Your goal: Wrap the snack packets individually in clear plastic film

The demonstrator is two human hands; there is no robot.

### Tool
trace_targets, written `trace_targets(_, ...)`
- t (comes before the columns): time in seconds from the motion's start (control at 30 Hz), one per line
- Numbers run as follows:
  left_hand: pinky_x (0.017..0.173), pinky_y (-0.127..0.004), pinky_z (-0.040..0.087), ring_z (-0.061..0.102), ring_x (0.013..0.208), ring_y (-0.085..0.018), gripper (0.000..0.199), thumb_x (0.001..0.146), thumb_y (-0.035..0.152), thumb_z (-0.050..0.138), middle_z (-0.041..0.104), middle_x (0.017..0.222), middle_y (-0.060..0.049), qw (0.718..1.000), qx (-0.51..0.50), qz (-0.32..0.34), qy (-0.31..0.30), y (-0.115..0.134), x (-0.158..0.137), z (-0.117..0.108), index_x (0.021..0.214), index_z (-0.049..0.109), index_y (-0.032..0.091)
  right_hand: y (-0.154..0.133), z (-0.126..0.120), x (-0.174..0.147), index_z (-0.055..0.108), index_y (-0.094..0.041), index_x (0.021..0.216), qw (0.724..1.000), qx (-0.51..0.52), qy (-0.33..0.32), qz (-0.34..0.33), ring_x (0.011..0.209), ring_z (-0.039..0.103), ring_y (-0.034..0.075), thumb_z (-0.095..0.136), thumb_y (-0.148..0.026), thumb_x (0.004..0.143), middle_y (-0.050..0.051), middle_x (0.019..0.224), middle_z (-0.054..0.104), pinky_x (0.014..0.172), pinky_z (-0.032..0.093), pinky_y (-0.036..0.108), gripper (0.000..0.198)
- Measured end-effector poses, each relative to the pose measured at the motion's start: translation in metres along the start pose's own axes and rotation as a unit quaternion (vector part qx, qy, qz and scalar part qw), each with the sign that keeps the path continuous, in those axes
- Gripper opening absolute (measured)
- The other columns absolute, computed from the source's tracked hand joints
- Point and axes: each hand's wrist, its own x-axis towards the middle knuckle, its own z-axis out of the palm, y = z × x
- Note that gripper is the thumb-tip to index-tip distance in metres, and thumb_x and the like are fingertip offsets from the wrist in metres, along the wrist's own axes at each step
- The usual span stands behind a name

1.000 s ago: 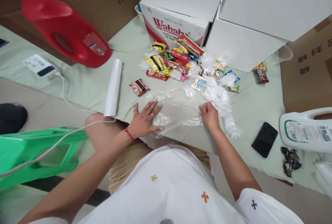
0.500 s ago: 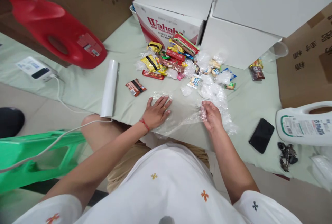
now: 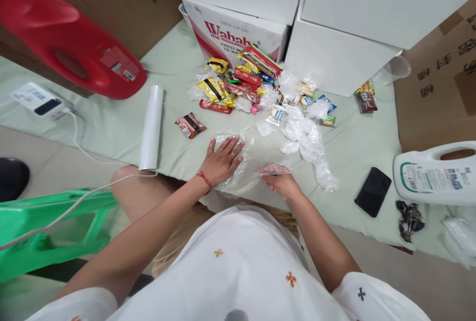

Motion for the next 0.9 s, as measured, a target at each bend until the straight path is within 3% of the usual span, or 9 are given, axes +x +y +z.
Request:
trace_targets(0.13, 0.128, -0.065, -0.001, 0.028, 0.158, -0.027, 0.057, 0.108, 0.046, 0.026, 0.029, 0.171, -0.005, 1.0, -0.006, -0.002, -0.001, 0.0, 0.0, 0.0, 0.162, 0.034, 0.031, 0.001, 0.001, -0.01, 0.061, -0.019, 0.066, 0.999, -0.015, 0.042, 0.005, 0.041, 0.033, 0.008, 0.08, -0.053, 0.064, -0.008, 0.044, 0.043, 0.041, 0.022, 0.023, 0.039)
trace_targets(0.33, 0.128, -0.066, -0.001, 0.029, 0.158, -0.028, 0.057, 0.108, 0.047, 0.027, 0.028, 0.171, -0.004, 1.0, -0.012, -0.01, -0.001, 0.002, 0.0, -0.001, 0.163, 0.032, 0.032, 0.024, -0.001, -0.054, 0.055, -0.023, 0.071, 0.994, 0.017, 0.082, 0.065, 0.04, 0.03, 0.008, 0.078, -0.056, 0.065, -0.009, 0.045, 0.04, 0.04, 0.02, 0.023, 0.041)
trace_targets(0.4, 0.127, -0.066, -0.001, 0.029, 0.158, -0.029, 0.058, 0.107, 0.047, 0.029, 0.029, 0.171, -0.005, 1.0, -0.012, -0.011, -0.001, 0.002, -0.001, -0.002, 0.163, 0.032, 0.032, 0.034, -0.003, -0.073, 0.056, -0.023, 0.07, 0.993, -0.027, 0.052, 0.098, 0.039, 0.031, 0.01, 0.073, -0.058, 0.071, -0.008, 0.044, 0.04, 0.04, 0.023, 0.024, 0.039)
trace_targets(0.47, 0.127, -0.066, -0.002, 0.028, 0.158, -0.029, 0.059, 0.107, 0.047, 0.029, 0.028, 0.171, -0.006, 1.0, -0.008, -0.009, 0.0, 0.003, -0.001, -0.002, 0.163, 0.031, 0.031, 0.035, -0.005, -0.089, 0.06, -0.023, 0.07, 0.988, -0.129, 0.039, 0.068, 0.043, 0.041, 0.013, 0.065, -0.057, 0.081, -0.004, 0.048, 0.048, 0.043, 0.033, 0.027, 0.036)
trace_targets(0.53, 0.127, -0.065, -0.003, 0.027, 0.158, -0.028, 0.06, 0.107, 0.05, 0.03, 0.028, 0.171, -0.006, 1.0, -0.003, -0.004, 0.002, 0.004, -0.002, -0.001, 0.163, 0.031, 0.03, 0.027, -0.005, -0.095, 0.067, -0.022, 0.076, 0.961, -0.261, 0.08, -0.052, 0.057, 0.057, 0.019, 0.058, -0.05, 0.091, 0.003, 0.063, 0.061, 0.054, 0.046, 0.031, 0.033)
trace_targets(0.6, 0.127, -0.066, -0.003, 0.027, 0.159, -0.029, 0.062, 0.107, 0.052, 0.031, 0.027, 0.171, -0.007, 1.0, 0.002, 0.0, 0.004, 0.003, -0.002, -0.001, 0.163, 0.031, 0.029, 0.015, -0.005, -0.086, 0.074, -0.023, 0.096, 0.901, -0.363, 0.127, -0.203, 0.084, 0.068, 0.025, 0.052, -0.042, 0.098, 0.01, 0.091, 0.072, 0.075, 0.056, 0.038, 0.029)
trace_targets(0.67, 0.127, -0.066, -0.002, 0.027, 0.159, -0.029, 0.062, 0.106, 0.053, 0.032, 0.027, 0.171, -0.008, 1.0, 0.004, 0.011, 0.003, 0.0, -0.002, -0.002, 0.163, 0.031, 0.028, 0.009, -0.008, -0.062, 0.072, -0.024, 0.121, 0.842, -0.426, 0.119, -0.308, 0.116, 0.065, 0.029, 0.05, -0.039, 0.1, 0.014, 0.126, 0.069, 0.099, 0.054, 0.045, 0.034)
trace_targets(0.8, 0.128, -0.061, 0.005, 0.033, 0.156, -0.027, 0.058, 0.108, 0.047, 0.03, 0.028, 0.17, -0.008, 1.0, -0.002, 0.031, -0.001, -0.017, -0.004, -0.007, 0.164, 0.03, 0.03, 0.025, -0.034, -0.014, 0.061, -0.019, 0.143, 0.798, -0.501, 0.109, -0.318, 0.148, 0.042, 0.033, 0.043, -0.039, 0.102, 0.016, 0.158, 0.049, 0.119, 0.038, 0.055, 0.048)
trace_targets(0.9, 0.129, -0.06, 0.007, 0.036, 0.155, -0.026, 0.057, 0.108, 0.045, 0.031, 0.03, 0.17, -0.008, 1.0, -0.006, 0.023, 0.009, -0.028, -0.006, -0.01, 0.163, 0.032, 0.031, 0.029, -0.061, -0.009, 0.067, -0.017, 0.134, 0.796, -0.522, 0.146, -0.268, 0.14, 0.051, 0.033, 0.04, -0.04, 0.103, 0.017, 0.149, 0.058, 0.113, 0.043, 0.053, 0.047)
